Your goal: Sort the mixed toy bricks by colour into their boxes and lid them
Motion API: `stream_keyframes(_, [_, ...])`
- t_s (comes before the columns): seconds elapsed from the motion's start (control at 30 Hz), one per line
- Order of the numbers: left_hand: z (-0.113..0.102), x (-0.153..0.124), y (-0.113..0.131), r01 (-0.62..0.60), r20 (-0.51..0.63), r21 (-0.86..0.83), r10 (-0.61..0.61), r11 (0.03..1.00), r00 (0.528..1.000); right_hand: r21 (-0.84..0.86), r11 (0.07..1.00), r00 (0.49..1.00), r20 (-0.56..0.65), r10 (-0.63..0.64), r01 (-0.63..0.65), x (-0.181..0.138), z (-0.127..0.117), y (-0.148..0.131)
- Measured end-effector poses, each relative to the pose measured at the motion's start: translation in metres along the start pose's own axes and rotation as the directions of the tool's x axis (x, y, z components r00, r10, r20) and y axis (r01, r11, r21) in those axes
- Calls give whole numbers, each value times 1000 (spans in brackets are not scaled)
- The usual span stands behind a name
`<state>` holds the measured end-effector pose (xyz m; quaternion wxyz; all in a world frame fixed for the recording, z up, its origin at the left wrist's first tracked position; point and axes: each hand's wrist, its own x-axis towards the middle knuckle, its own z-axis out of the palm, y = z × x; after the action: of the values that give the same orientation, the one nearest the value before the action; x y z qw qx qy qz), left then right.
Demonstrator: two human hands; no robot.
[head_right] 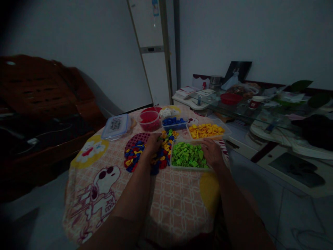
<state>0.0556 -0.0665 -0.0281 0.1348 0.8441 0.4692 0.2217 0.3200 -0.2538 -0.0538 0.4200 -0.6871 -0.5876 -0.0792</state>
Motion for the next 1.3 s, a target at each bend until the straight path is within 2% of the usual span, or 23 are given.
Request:
stream_keyframes(0.1, [-6, 1, -8, 70, -10, 22, -70, 997, 997, 7, 1000, 1000, 5, -7, 7, 0, -1, -2])
stream_keyframes(0.2, [-8, 1, -15, 86, 15, 0, -86, 996, 996, 13, 1000, 1000, 3, 11, -11, 0, -2, -4])
stream_keyframes(0.3, [-7, 0, -16, 98, -15, -57, -99, 994, 995, 17, 1000, 1000, 17, 19, -19, 0, -2, -5])
stream_keyframes(0.43, [-12, -1, -11, 95, -45, -155, -104, 983, 994, 13, 999, 1000, 6, 29, -29, -1, -2, -5])
stream_keyframes(0.53, [-20, -2, 0, 50, -71, -240, -69, 969, 995, 6, 1000, 1000, 0, 26, -26, -1, -1, -5])
stream_keyframes(0.67, [-25, -3, 31, -75, -66, -321, 56, 944, 996, 1, 1000, 1000, 15, 22, -22, 0, -2, -4])
stream_keyframes(0.77, [-19, -8, 61, -187, -49, -359, 182, 914, 982, 6, 1000, 1000, 19, 20, -21, 0, -3, -4])
stream_keyframes(0.87, [-8, -17, 87, -293, 14, -438, 332, 850, 943, 9, 1000, 1000, 12, 20, -20, 0, -3, -5])
stream_keyframes(0.97, [0, -23, 101, -393, 22, -472, 456, 789, 890, 11, 1000, 1000, 4, 17, -17, 0, -3, -5])
stream_keyframes(1.03, [2, -22, 99, -441, -25, -431, 479, 787, 878, 8, 1000, 1000, 4, 21, -21, 0, -2, -4])
stream_keyframes(1.1, [2, -17, 90, -442, -67, -363, 450, 820, 890, 2, 1000, 1000, 10, 29, -29, 0, -1, -3])
stream_keyframes(1.2, [4, -1, 70, -365, -86, -256, 355, 895, 931, -5, 999, 999, 26, 35, -34, 0, -1, -2])
stream_keyframes(1.3, [13, 18, 53, -271, -15, -142, 272, 952, 962, -3, 999, 999, 25, 34, -34, 1, -1, -3])
